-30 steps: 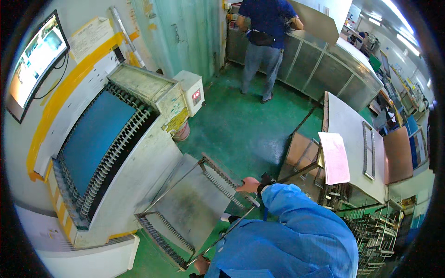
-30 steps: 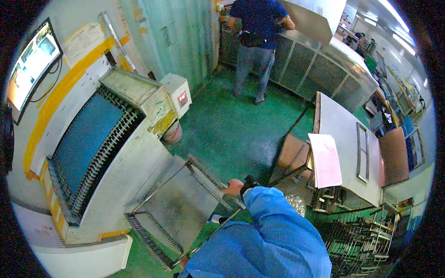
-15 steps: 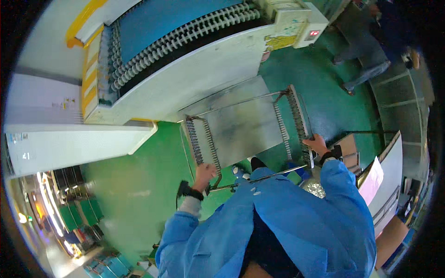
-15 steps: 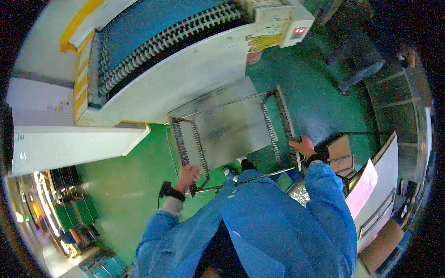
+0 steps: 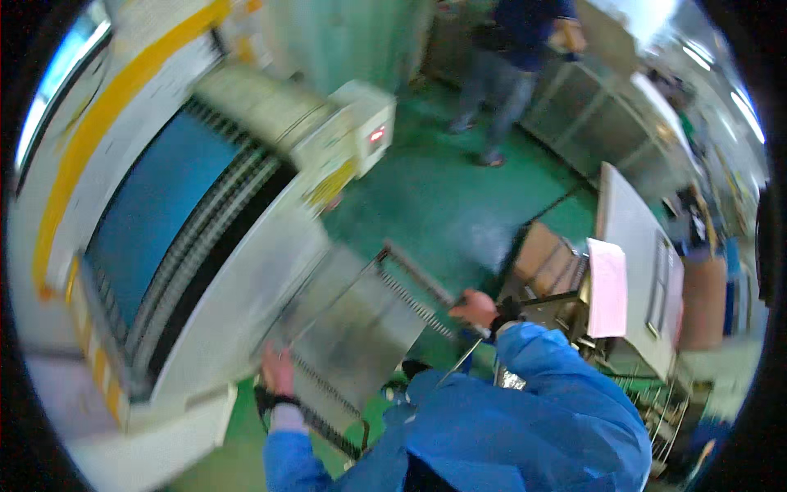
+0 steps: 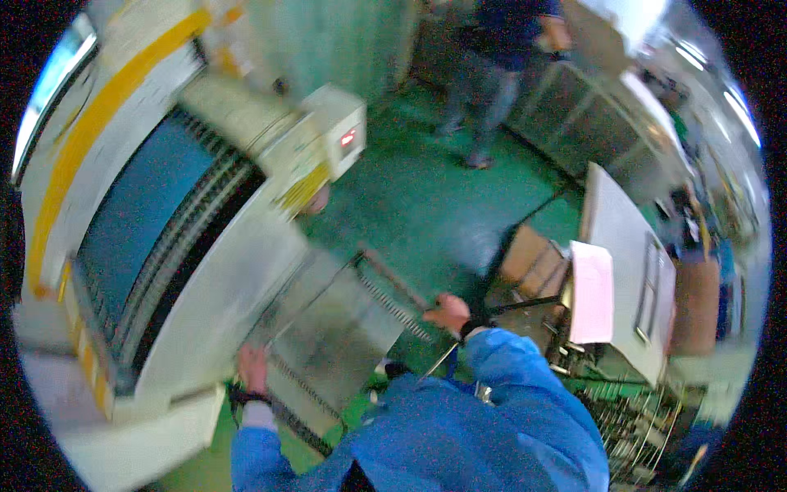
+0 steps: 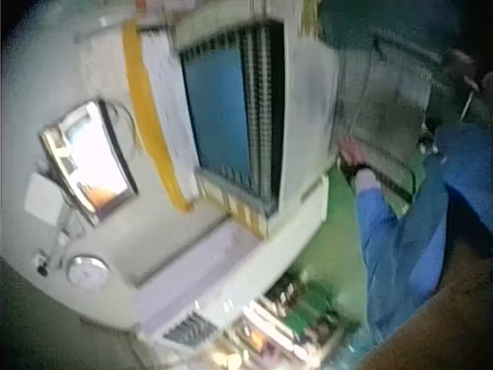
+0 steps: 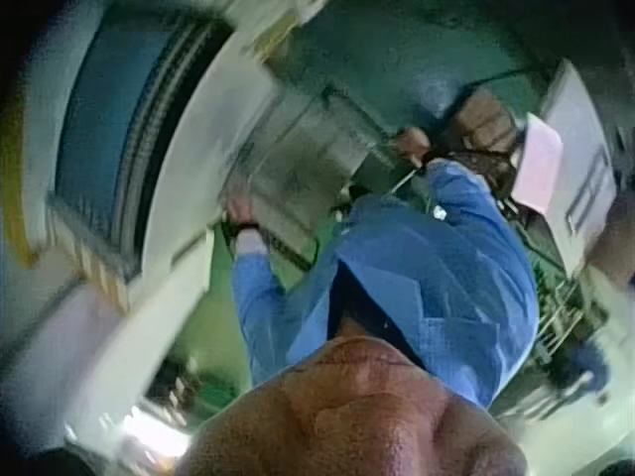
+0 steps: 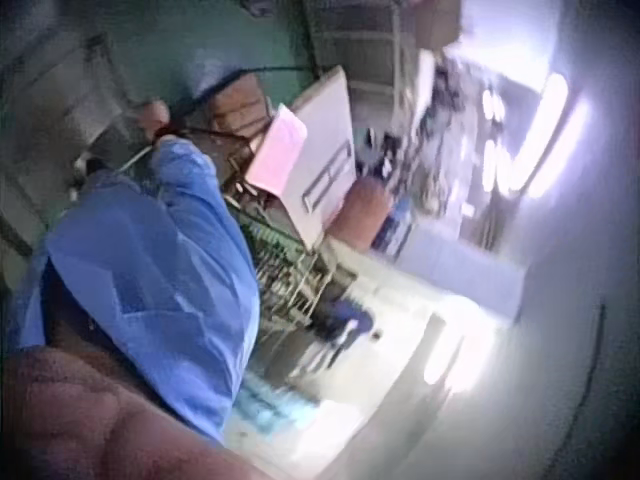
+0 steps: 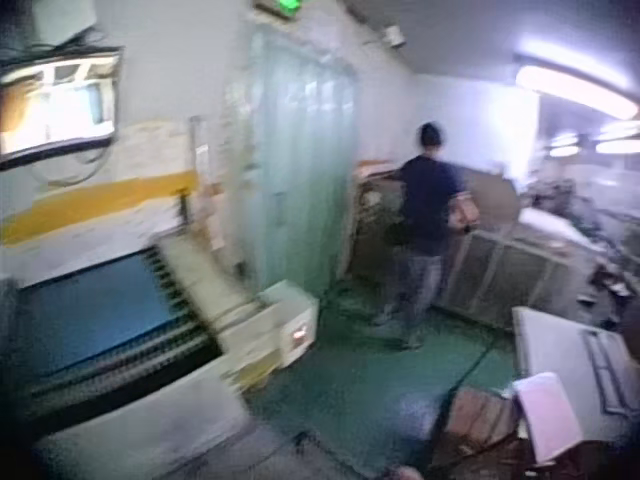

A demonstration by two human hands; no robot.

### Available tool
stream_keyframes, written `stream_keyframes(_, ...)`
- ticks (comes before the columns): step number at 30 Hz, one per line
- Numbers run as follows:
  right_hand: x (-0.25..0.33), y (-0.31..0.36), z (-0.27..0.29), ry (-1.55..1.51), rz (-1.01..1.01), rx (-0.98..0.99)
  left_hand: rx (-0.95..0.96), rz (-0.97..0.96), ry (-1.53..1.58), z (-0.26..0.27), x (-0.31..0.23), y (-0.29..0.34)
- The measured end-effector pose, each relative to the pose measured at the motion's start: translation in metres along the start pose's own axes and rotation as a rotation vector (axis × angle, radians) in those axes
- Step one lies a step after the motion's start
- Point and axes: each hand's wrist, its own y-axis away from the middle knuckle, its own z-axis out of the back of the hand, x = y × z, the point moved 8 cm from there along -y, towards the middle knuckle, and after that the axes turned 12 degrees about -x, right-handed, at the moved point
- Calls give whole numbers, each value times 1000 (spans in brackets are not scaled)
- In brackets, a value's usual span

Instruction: The person is feeding metal/circuit board sheets into an automated industrial processing machine and organizing them on racks.

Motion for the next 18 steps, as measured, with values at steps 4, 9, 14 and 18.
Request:
stream_keyframes(4, -21, -4, -12, -66, 57, -175, 17, -101, 139, -24, -21, -24)
stream_keyframes(9, -18, -4, -7, -143, -80, -51, -107, -200, 208, -34, -24, -34)
stream_keyframes(14, -17, -10, -9, -170, -55, -60, -3, -73, 161, -50, -1, -47)
stream_keyframes(18, -16, -12, -9, -173, -36, -78, -5, -105, 56, -51, -1, -51)
